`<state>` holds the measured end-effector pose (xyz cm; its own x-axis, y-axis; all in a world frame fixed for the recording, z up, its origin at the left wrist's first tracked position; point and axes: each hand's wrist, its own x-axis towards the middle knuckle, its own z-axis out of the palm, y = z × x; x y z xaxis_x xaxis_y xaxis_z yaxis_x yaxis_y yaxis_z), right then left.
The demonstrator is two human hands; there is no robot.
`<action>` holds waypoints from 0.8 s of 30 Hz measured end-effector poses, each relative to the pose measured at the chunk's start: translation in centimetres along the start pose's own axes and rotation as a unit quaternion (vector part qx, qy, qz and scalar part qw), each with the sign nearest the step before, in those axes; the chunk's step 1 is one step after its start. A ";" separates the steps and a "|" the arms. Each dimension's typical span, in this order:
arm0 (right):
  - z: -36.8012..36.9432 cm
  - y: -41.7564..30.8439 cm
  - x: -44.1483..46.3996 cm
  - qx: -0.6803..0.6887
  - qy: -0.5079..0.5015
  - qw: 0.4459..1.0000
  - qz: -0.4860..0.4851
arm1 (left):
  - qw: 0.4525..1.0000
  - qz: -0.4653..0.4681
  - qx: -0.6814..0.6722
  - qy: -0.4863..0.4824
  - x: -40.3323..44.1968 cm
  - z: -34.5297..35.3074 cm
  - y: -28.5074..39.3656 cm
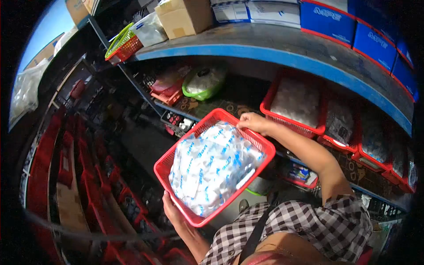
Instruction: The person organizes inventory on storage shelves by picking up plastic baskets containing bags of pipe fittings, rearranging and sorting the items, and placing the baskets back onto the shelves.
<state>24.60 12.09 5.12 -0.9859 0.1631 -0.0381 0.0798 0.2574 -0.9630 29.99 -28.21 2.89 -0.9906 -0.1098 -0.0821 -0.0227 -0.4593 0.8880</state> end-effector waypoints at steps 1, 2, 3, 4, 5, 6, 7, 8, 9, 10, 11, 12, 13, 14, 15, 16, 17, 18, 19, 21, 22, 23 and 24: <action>-0.7 -0.1 3.9 -0.040 0.008 0.999 -0.009 | 0.997 -0.048 -0.053 -0.013 2.3 2.3 0.4; -1.3 -1.0 6.3 -0.100 0.025 0.995 0.010 | 0.994 -0.091 -0.048 -0.031 4.4 2.3 -0.3; -2.3 -2.0 8.1 -0.177 0.026 0.984 0.024 | 0.988 -0.087 -0.066 -0.104 5.8 3.2 -0.5; -3.4 -2.6 9.7 -0.252 0.026 0.966 0.041 | 0.987 -0.096 -0.057 -0.116 6.6 5.3 -0.7; -5.0 -0.9 12.2 -0.310 0.029 0.950 -0.037 | 0.985 -0.107 -0.049 -0.127 7.4 7.3 -1.2; -6.1 -1.8 11.7 -0.319 0.094 0.941 -0.067 | 0.983 -0.127 -0.052 -0.125 8.5 8.0 -3.1; -6.8 -3.3 10.3 -0.329 0.156 0.927 -0.094 | 0.980 -0.146 -0.033 -0.131 9.1 8.5 -4.0; -7.6 -3.8 8.7 -0.303 0.198 0.927 -0.095 | 0.973 -0.160 -0.040 -0.160 9.7 8.7 -5.1; -8.6 -2.7 6.9 -0.271 0.226 0.931 -0.099 | 0.969 -0.186 -0.047 -0.153 9.7 9.9 -5.6; -9.1 -1.3 4.6 -0.239 0.252 0.932 -0.104 | 0.966 -0.193 -0.050 -0.162 9.9 10.8 -6.1; -9.4 -0.9 1.6 -0.296 0.285 0.906 -0.103 | 0.963 -0.198 -0.054 -0.172 10.4 11.5 -6.7; -9.0 -1.2 -1.5 -0.352 0.315 0.875 -0.102 | 0.958 -0.203 -0.053 -0.196 11.2 11.8 -7.5; -7.6 -2.1 -4.0 -0.381 0.351 0.855 0.003 | 0.952 -0.210 -0.051 -0.218 11.8 12.4 -7.5; -6.4 -2.4 -6.0 -0.404 0.384 0.823 0.108 | 0.945 -0.217 -0.047 -0.240 12.5 13.1 -7.4; -6.2 -0.6 -7.4 -0.435 0.393 0.807 0.071 | 0.938 -0.219 -0.059 -0.264 13.7 13.6 -8.3; -5.8 0.5 -8.5 -0.464 0.401 0.790 0.034 | 0.934 -0.210 -0.065 -0.282 14.9 14.3 -9.2; -5.3 1.2 -9.1 -0.514 0.389 0.764 0.034 | 0.929 -0.198 -0.072 -0.303 16.0 15.4 -9.9; -4.7 1.4 -8.9 -0.530 0.413 0.741 0.002 | 0.943 -0.180 -0.061 -0.273 16.5 16.9 -10.1; -3.9 1.6 -8.7 -0.545 0.435 0.716 -0.026 | 0.945 -0.177 -0.064 -0.268 17.0 18.3 -10.4; -3.4 1.8 -8.4 -0.570 0.445 0.690 -0.019 | 0.950 -0.187 -0.057 -0.244 17.0 21.0 -11.7; -3.3 1.6 -8.1 -0.568 0.450 0.688 -0.025 | 0.947 -0.185 -0.073 -0.252 16.6 22.6 -12.5; -3.2 1.7 -8.0 -0.574 0.451 0.683 -0.013 | 0.949 -0.205 -0.055 -0.235 16.1 24.4 -12.8; -3.0 1.7 -8.0 -0.574 0.455 0.681 -0.015 | 0.938 -0.208 -0.080 -0.266 15.8 25.3 -14.5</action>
<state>33.06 14.10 4.59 -0.5323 0.5293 0.6607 0.6382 0.7637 -0.0976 11.28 -0.99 0.20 -0.8285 0.5443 -0.1319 -0.4446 -0.4959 0.7459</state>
